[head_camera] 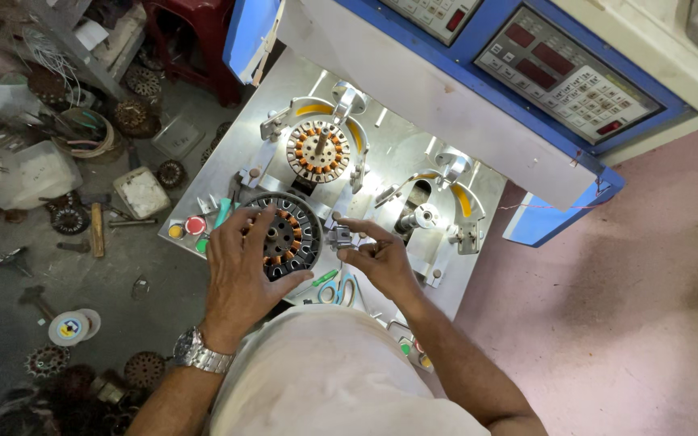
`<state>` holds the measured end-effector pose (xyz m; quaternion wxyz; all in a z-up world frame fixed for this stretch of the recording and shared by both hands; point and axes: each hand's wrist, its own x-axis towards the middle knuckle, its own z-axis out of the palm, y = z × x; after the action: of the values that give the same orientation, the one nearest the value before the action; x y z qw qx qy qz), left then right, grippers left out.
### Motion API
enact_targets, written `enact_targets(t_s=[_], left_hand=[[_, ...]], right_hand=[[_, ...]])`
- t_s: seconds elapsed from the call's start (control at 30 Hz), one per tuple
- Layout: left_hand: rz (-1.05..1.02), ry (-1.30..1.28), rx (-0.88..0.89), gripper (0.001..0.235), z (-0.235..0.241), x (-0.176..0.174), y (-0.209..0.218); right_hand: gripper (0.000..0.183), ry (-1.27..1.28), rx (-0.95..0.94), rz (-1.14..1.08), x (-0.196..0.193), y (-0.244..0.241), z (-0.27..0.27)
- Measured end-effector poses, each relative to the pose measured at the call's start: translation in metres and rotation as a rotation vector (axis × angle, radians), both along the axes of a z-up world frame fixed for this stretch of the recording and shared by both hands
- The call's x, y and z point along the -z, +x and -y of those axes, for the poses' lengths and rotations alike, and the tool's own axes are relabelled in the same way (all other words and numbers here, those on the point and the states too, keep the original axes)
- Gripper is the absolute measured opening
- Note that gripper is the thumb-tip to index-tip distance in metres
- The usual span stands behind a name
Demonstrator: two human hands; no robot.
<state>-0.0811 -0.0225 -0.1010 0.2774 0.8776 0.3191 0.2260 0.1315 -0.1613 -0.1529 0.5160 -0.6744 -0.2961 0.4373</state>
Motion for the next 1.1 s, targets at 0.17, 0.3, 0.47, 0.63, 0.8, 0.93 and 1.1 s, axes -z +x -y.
enact_targets(t_s=[0.17, 0.3, 0.47, 0.63, 0.8, 0.93, 1.1], left_hand=[[0.006, 0.082, 0.082, 0.134, -0.016, 0.023, 0.004], [-0.02, 0.047, 0.105, 0.119, -0.024, 0.034, 0.003], [0.05, 0.13, 0.081, 0.084, -0.022, 0.034, 0.008], [0.161, 0.048, 0.088, 0.077, -0.025, 0.009, 0.008], [0.314, -0.105, 0.115, 0.074, -0.026, -0.029, 0.011], [0.358, -0.152, 0.154, 0.079, -0.026, -0.052, 0.015], [0.383, -0.151, 0.193, 0.077, -0.027, -0.064, 0.02]], right_hand=[[0.051, -0.007, -0.066, 0.09, 0.007, 0.008, -0.012], [0.05, 0.022, -0.104, 0.103, 0.011, 0.013, -0.024], [0.049, 0.054, -0.141, 0.043, 0.007, 0.019, -0.032], [0.048, 0.133, -0.207, 0.056, -0.02, 0.025, -0.03], [0.046, 0.206, -0.209, 0.092, -0.057, 0.027, -0.029], [0.048, 0.226, -0.209, 0.135, -0.084, 0.026, -0.03], [0.049, 0.132, -0.159, 0.182, -0.103, 0.028, -0.032]])
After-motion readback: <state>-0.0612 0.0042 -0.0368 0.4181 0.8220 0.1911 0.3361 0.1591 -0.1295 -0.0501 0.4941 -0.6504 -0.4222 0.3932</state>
